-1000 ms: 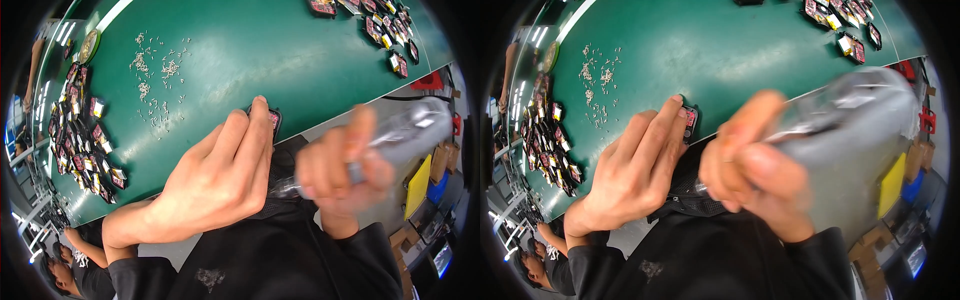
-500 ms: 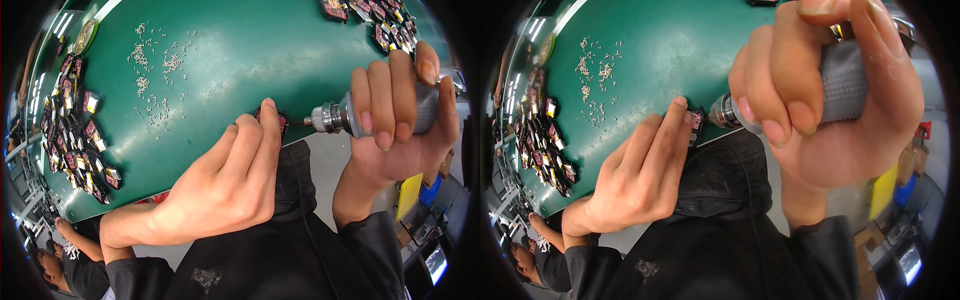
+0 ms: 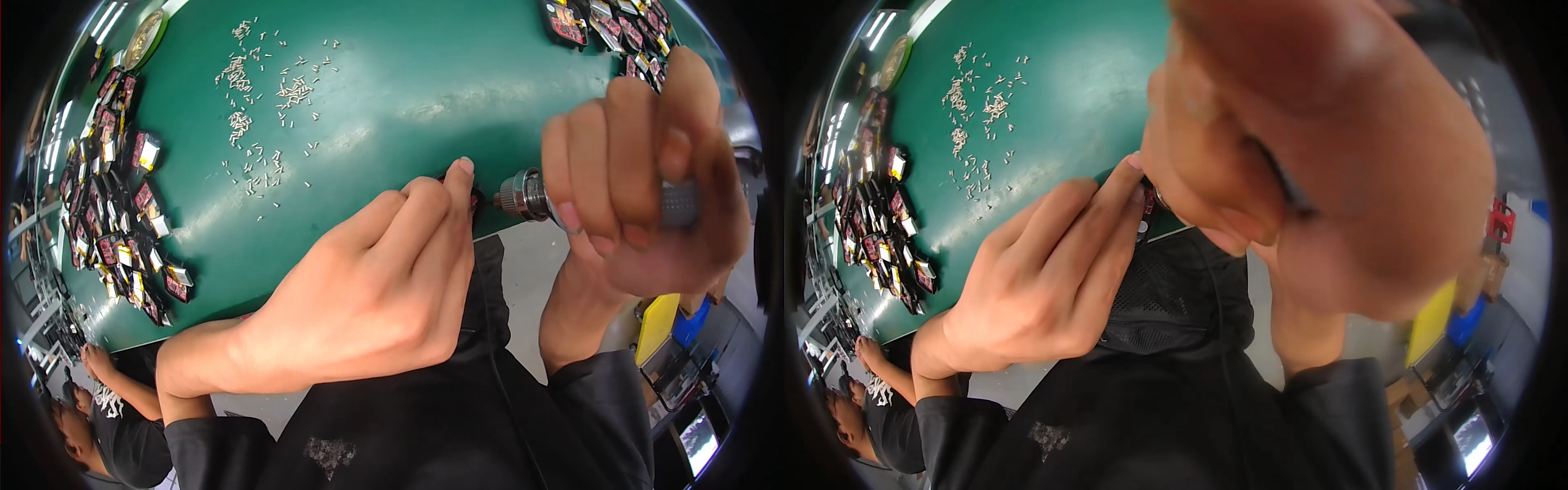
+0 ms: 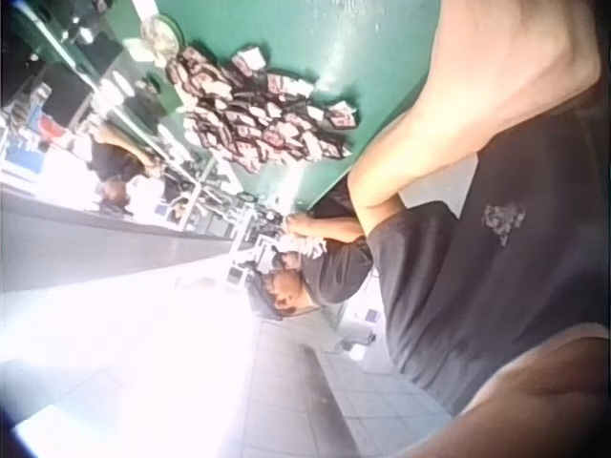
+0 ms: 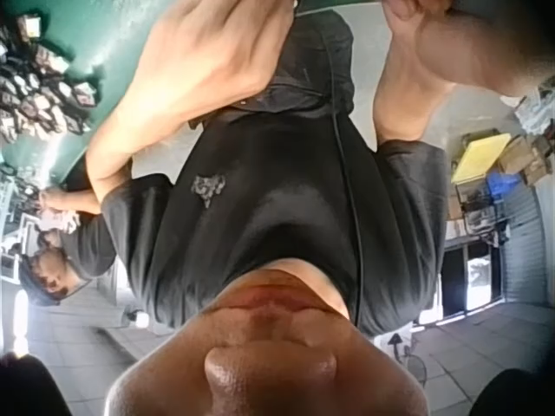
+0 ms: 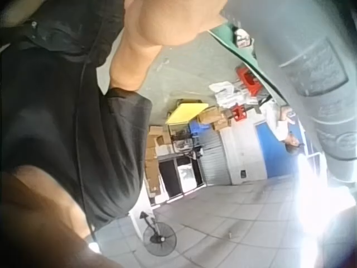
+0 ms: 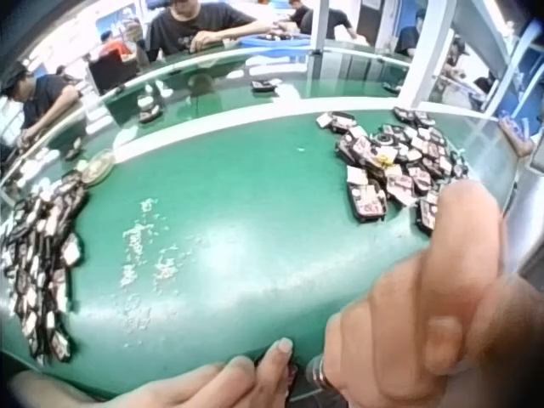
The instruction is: Assembling small electronic components using an electric screwdriver at a production line.
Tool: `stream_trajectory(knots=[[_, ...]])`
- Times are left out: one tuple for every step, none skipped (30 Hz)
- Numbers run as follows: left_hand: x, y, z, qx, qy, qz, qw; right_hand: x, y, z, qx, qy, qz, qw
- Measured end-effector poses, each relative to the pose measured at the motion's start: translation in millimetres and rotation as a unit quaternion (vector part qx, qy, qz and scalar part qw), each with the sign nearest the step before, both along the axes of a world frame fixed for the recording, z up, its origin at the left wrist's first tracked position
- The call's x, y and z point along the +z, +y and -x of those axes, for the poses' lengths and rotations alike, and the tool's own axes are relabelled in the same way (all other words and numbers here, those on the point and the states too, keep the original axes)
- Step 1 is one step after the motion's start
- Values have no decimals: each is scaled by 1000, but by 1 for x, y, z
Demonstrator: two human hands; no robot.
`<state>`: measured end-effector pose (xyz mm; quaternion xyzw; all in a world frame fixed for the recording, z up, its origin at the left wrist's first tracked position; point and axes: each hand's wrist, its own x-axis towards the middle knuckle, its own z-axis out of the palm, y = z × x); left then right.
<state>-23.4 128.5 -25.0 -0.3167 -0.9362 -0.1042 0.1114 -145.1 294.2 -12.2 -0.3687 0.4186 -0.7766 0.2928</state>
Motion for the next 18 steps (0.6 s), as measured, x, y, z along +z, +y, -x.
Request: stream_trajectory(knots=[[2, -1, 0, 1, 2, 5, 1000, 1, -1, 1, 1, 2, 5, 1000], [1, -2, 1, -5, 5, 4, 1000, 3, -3, 1, 13, 2, 7, 1000], [0, -4, 2, -12, 12, 1, 1000, 4, -6, 1, 25, 6, 6, 1000], [0, -7, 4, -12, 17, 4, 1000, 5, -8, 2, 42, 9, 12, 999], [2, -8, 6, -20, 13, -8, 1000, 7, -8, 2, 44, 15, 16, 999], [3, -10, 5, -19, 6, -13, 1000, 5, -10, 2, 45, 19, 7, 999], [5, -12, 3, -8, 9, 0, 1000, 3, -15, 0, 48, 24, 0, 999], [9, -13, 2, -11, -7, 18, 1000, 2, -20, -13, -21, -23, 21, 999], [14, -14, 0, -13, -19, 37, 999, 1, -23, -16, -34, -22, 40, 998], [10, -13, -1, -15, -14, 13, 1000, -2, -24, -13, -42, -23, 65, 997], [6, -14, -4, -14, -11, -5, 1000, -3, -22, -13, -9, -49, 81, 995], [6, -14, -7, -7, -15, -25, 1000, -8, -21, -11, 34, -78, 100, 991], [8, -15, -8, -4, -15, -47, 999, -6, -26, -11, 34, -57, 115, 991], [9, -15, -11, 9, -8, -46, 999, -9, -26, -7, 65, -43, 142, 987], [12, -16, -19, 20, -2, -48, 999, -3, -23, -5, 81, -39, 147, 985], [18, -18, -28, 35, -11, -6, 999, 4, -17, -8, 51, -76, 178, 980], [23, -28, -39, 67, 1, -46, 997, 10, -17, -12, 19, -113, 225, 968], [24, -42, -54, 136, 14, -83, 987, 7, -14, -12, 10, -135, 243, 960]])
